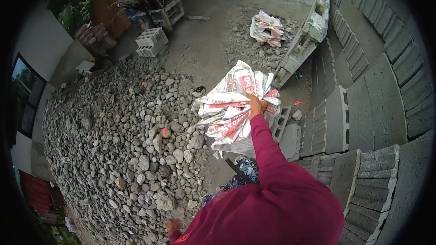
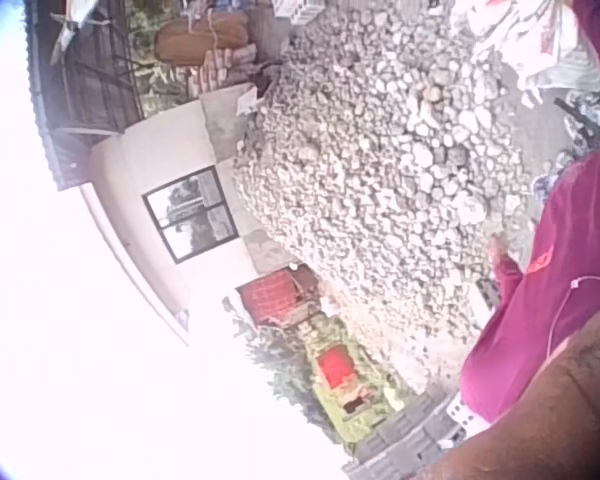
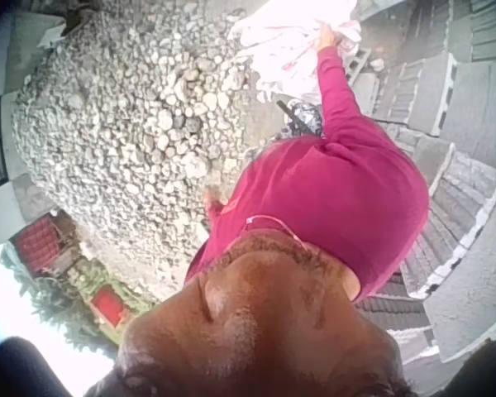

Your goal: The person collects empty sacks from the top of stacks of concrete blocks by folding and stacking them together by hand.

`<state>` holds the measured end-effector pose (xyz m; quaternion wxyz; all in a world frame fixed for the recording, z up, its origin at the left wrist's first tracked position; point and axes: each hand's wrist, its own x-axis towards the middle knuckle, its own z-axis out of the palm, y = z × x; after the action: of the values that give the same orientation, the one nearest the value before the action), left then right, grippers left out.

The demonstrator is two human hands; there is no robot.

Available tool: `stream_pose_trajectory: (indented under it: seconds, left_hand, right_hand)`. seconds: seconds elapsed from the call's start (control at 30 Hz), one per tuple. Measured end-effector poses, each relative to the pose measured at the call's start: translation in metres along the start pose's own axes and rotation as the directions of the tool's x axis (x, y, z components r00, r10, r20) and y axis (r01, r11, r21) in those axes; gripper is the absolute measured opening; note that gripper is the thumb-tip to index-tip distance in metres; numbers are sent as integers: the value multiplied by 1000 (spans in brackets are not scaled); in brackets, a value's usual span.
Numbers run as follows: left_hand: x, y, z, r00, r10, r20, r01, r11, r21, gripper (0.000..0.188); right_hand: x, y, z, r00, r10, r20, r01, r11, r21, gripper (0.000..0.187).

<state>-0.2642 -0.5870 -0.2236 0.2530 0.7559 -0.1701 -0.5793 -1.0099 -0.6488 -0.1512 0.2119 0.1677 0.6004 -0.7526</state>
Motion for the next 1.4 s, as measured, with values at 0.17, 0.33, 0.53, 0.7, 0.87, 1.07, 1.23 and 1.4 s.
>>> stream_pose_trajectory:
  seconds: [0.17, 0.33, 0.53, 0.7, 0.87, 1.07, 1.23, 1.4]
  left_hand:
    - [117, 218, 135, 872, 297, 389, -189, 938, -292, 23]
    - [111, 307, 450, 889, 161, 429, -212, 974, 73, 39]
    - [32, 349, 792, 549, -212, 808, -220, 897, 384, 58]
    - [61, 402, 981, 404, -352, 844, 285, 925, 250, 87]
    - [100, 455, 1143, 443, -363, 820, 546, 834, 75, 95]
    - [172, 521, 1368, 306, 5, 952, 412, 901, -138, 105]
    - [120, 611, 1584, 437, -64, 897, 316, 945, -86, 103]
    - [96, 637, 1790, 476, -64, 877, 237, 970, -57, 102]
  right_hand:
    - [51, -68, 104, 999, -54, 1, 54, 999, 1, 27]
    - [156, -99, 233, 998, -57, -17, 58, 994, 95, 22]
    - [292, -162, 385, 996, 78, 34, -81, 994, 75, 31]
    - [387, -181, 498, 994, -19, 110, -5, 979, 205, 28]
    - [464, -190, 588, 982, 68, 178, -120, 946, 300, 21]
    - [590, -281, 683, 966, 147, 214, -214, 917, 336, 19]
    - [748, -370, 697, 988, 47, 146, -105, 901, 421, 27]
    - [909, -458, 707, 976, -157, 152, 49, 835, 549, 30]
